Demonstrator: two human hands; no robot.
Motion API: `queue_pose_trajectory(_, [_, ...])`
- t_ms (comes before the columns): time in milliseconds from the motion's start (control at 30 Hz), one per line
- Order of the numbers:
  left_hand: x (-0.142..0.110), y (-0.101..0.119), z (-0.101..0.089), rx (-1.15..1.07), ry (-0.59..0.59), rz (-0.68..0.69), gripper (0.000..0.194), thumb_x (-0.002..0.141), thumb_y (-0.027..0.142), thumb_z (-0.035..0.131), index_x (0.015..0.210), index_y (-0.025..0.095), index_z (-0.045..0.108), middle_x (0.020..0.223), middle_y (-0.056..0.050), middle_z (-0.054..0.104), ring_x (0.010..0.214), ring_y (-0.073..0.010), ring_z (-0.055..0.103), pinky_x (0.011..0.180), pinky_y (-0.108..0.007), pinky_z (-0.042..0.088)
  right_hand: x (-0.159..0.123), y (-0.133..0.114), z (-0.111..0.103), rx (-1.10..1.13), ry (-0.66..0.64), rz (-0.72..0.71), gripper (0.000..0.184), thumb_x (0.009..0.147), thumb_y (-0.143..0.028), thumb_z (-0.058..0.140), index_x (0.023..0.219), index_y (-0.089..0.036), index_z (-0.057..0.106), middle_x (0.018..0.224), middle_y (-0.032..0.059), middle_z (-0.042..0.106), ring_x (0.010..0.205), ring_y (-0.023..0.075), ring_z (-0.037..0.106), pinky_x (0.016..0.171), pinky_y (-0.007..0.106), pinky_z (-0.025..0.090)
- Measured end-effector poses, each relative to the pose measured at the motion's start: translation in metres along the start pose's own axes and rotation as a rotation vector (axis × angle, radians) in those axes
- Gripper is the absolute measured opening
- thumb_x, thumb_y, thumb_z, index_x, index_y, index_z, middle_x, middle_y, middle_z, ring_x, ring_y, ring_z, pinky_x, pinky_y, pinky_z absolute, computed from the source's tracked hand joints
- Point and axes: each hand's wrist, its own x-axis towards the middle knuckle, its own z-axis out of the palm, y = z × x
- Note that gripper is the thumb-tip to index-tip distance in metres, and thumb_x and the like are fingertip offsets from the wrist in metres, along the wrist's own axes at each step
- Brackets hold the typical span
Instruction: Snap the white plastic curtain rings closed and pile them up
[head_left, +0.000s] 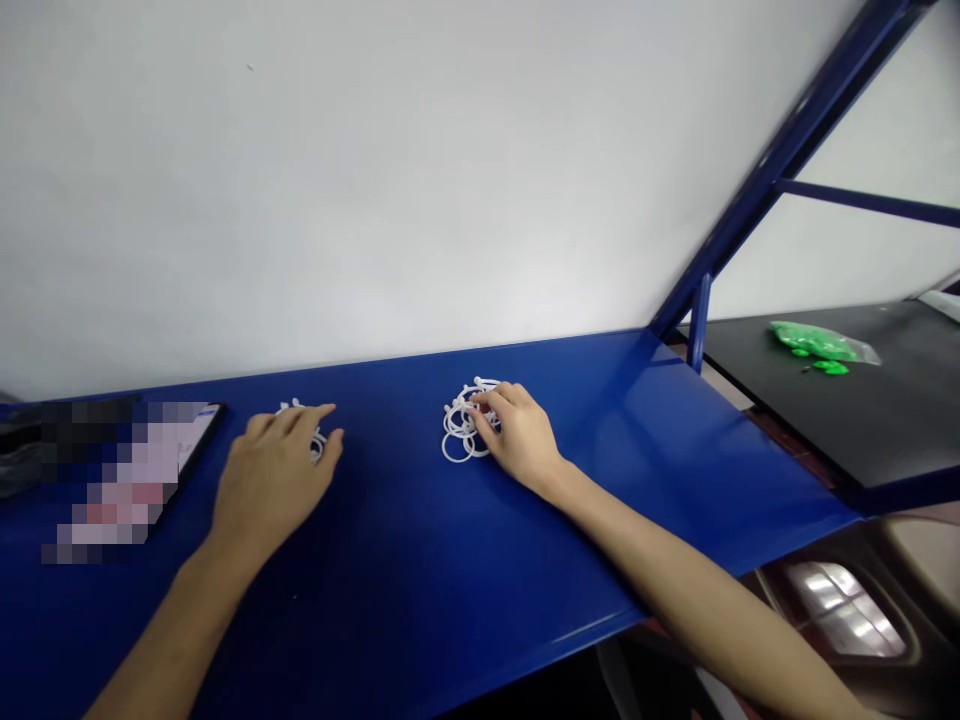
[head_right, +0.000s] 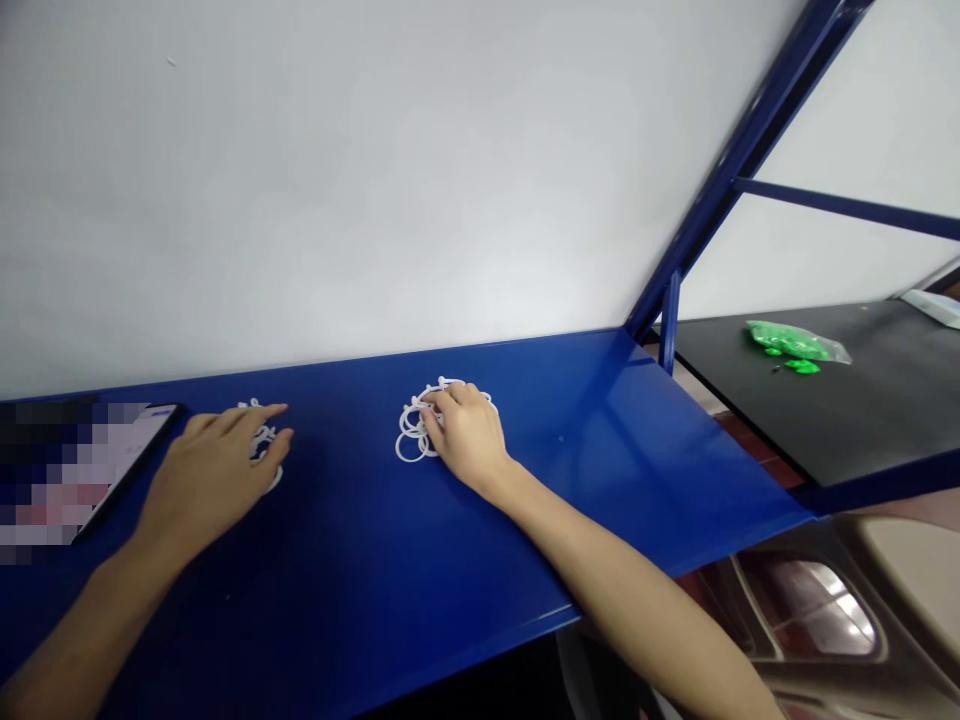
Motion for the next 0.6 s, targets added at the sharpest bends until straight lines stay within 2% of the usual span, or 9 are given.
queue_pose_trajectory(67, [0.002,-0.017,0.002,0.069,-0.065,-0.024,0.036,0.09,0.041,0.05,0.113,0.021,0.069,0.115,-0.017,0.07,0.108,-0.0401,0.061,0.086,-0.052,0.049,0.002,0.001,0.0,-0.032,-0.021,0.016,0.021,0.097,-0.029,0.058,0.109,-0.016,0.069,0.101,0.0107,0.068,0.096,0.0249,0.06,0.084,0.039,0.052])
queue_pose_trajectory(167, [0.002,-0.029,0.004,0.092,-0.124,-0.037,0.035,0.091,0.041,0.048,0.108,0.019,0.069,0.114,-0.016,0.07,0.103,-0.0379,0.062,0.083,-0.049,0.049,0.001,-0.002,-0.004,-0.021,-0.012,0.016,0.021,0.098,-0.03,0.057,0.109,-0.016,0.069,0.101,0.0104,0.068,0.095,0.0241,0.058,0.085,0.038,0.051])
queue_pose_trajectory(400, [0.004,-0.03,0.0,0.036,-0.118,-0.018,0.032,0.095,0.037,0.045,0.103,0.02,0.07,0.108,-0.013,0.073,0.097,-0.0325,0.065,0.076,-0.04,0.047,-0.006,-0.01,-0.009,0.066,0.025,-0.083,0.018,0.098,-0.026,0.057,0.107,-0.017,0.069,0.097,0.0089,0.069,0.091,0.0231,0.059,0.084,0.038,0.05])
queue_pose_trajectory(600, [0.006,-0.02,-0.015,-0.144,-0.095,-0.152,0.028,0.091,0.041,0.053,0.103,0.021,0.069,0.103,-0.003,0.075,0.095,-0.0257,0.068,0.081,-0.033,0.048,-0.01,-0.019,-0.011,0.106,-0.003,-0.149,0.019,0.099,-0.025,0.054,0.105,-0.016,0.07,0.094,0.0084,0.068,0.087,0.0213,0.058,0.081,0.036,0.05])
